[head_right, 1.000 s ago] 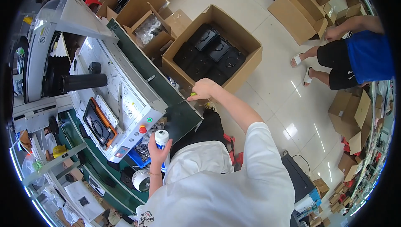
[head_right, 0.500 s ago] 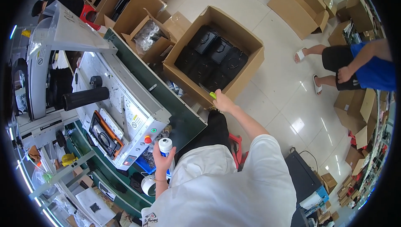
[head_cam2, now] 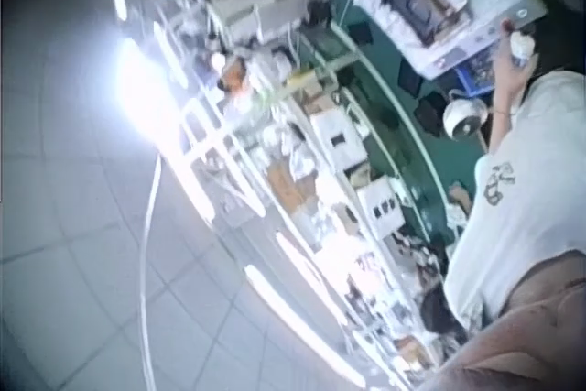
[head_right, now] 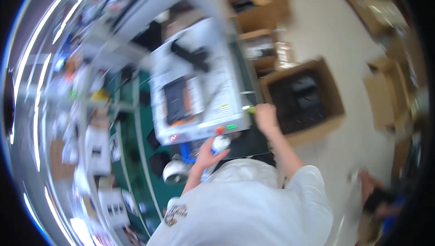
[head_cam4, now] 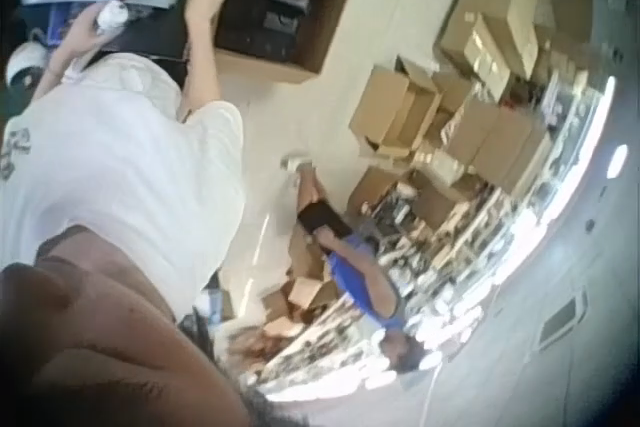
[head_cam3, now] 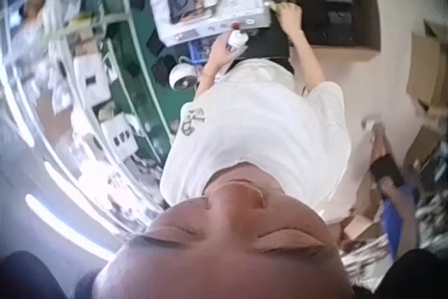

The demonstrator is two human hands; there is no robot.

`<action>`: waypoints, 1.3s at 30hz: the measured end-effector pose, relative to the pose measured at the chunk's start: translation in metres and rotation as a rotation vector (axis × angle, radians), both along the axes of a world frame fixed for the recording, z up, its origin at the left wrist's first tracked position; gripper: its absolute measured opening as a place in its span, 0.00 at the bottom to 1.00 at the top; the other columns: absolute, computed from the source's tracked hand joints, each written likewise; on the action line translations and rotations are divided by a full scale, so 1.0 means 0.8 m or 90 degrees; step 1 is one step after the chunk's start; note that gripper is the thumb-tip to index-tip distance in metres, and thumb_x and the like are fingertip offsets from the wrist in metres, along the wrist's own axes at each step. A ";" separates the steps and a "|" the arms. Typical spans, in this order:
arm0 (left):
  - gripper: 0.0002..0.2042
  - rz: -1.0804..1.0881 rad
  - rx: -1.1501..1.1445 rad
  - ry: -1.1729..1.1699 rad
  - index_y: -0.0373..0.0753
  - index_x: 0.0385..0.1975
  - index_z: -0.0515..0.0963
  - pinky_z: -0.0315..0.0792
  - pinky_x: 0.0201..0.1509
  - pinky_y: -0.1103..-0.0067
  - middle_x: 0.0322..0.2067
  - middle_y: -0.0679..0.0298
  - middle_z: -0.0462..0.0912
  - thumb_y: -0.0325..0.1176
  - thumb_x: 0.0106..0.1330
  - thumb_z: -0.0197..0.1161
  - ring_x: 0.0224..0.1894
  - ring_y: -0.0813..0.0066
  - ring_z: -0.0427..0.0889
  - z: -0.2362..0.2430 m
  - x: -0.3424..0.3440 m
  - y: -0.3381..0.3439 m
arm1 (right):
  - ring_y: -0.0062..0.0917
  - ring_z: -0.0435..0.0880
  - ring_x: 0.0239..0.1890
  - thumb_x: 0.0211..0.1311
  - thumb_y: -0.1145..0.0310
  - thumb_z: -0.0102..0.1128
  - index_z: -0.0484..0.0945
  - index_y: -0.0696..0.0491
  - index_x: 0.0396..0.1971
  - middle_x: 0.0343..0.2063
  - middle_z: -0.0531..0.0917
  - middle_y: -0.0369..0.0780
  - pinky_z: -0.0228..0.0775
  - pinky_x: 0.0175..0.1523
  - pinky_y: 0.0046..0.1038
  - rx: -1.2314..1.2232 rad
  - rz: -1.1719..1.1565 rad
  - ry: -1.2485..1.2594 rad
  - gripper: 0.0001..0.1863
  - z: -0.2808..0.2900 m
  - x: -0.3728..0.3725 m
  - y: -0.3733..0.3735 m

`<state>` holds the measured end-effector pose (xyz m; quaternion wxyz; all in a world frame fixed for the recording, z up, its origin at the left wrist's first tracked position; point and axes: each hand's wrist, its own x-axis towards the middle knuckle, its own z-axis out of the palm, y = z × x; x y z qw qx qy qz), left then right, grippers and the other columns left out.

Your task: Prepare and load a sealant tube into a dispensing machine in a workshop.

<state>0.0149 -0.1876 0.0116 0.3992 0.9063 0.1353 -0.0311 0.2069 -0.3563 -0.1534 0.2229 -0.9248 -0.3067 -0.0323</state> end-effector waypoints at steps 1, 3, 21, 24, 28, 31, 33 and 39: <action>0.20 0.029 0.006 -0.029 0.38 0.39 0.76 0.72 0.37 0.67 0.33 0.52 0.80 0.45 0.53 0.72 0.36 0.52 0.80 0.006 -0.004 0.004 | 0.39 0.82 0.38 0.43 0.71 0.64 0.80 0.50 0.37 0.32 0.83 0.41 0.73 0.44 0.40 0.103 0.115 0.044 0.16 0.023 0.015 0.001; 0.22 0.083 -0.018 -0.094 0.37 0.41 0.76 0.73 0.41 0.68 0.34 0.52 0.80 0.45 0.54 0.71 0.37 0.53 0.81 0.020 -0.004 0.006 | 0.41 0.77 0.50 0.40 0.75 0.63 0.79 0.50 0.42 0.44 0.81 0.41 0.70 0.52 0.42 0.160 0.098 -0.031 0.22 0.028 0.013 -0.003; 0.10 0.585 -0.680 -0.365 0.41 0.40 0.77 0.73 0.35 0.80 0.28 0.72 0.78 0.37 0.63 0.65 0.28 0.80 0.77 0.106 0.037 0.132 | 0.46 0.71 0.52 0.48 0.79 0.62 0.70 0.59 0.50 0.48 0.74 0.50 0.62 0.61 0.40 0.351 0.041 -0.055 0.24 0.069 0.015 0.021; 0.17 0.539 -1.000 -0.288 0.44 0.38 0.74 0.75 0.36 0.75 0.27 0.69 0.76 0.51 0.63 0.60 0.29 0.73 0.78 0.149 0.064 0.168 | 0.44 0.74 0.51 0.41 0.67 0.77 0.70 0.56 0.51 0.48 0.73 0.48 0.67 0.58 0.39 0.400 0.175 -0.052 0.34 0.181 -0.018 0.065; 0.22 0.559 -1.104 -0.305 0.46 0.41 0.70 0.73 0.48 0.65 0.32 0.64 0.76 0.59 0.62 0.55 0.38 0.66 0.77 0.179 0.109 0.180 | 0.36 0.77 0.52 0.32 0.63 0.84 0.58 0.52 0.63 0.56 0.67 0.46 0.73 0.53 0.34 0.602 0.439 0.125 0.55 0.289 -0.034 0.163; 0.21 0.548 -1.166 -0.378 0.47 0.41 0.70 0.72 0.48 0.67 0.34 0.65 0.76 0.59 0.64 0.55 0.39 0.66 0.77 0.178 0.127 0.201 | 0.32 0.78 0.47 0.30 0.59 0.85 0.64 0.52 0.59 0.56 0.67 0.46 0.76 0.47 0.32 0.619 0.458 0.115 0.52 0.378 -0.043 0.237; 0.22 0.487 -1.153 -0.395 0.47 0.41 0.71 0.72 0.48 0.69 0.34 0.67 0.76 0.61 0.65 0.52 0.40 0.70 0.77 0.202 0.128 0.217 | 0.33 0.81 0.42 0.35 0.61 0.79 0.77 0.52 0.44 0.42 0.79 0.43 0.76 0.47 0.31 0.557 0.496 -0.174 0.32 0.422 -0.034 0.279; 0.48 0.385 -1.035 -0.247 0.29 0.55 0.65 0.66 0.56 0.69 0.45 0.56 0.69 0.77 0.56 0.42 0.45 0.65 0.71 0.202 0.098 0.299 | 0.21 0.80 0.41 0.44 0.70 0.76 0.76 0.54 0.40 0.39 0.81 0.40 0.75 0.45 0.27 0.606 0.411 -0.073 0.22 0.497 0.006 0.390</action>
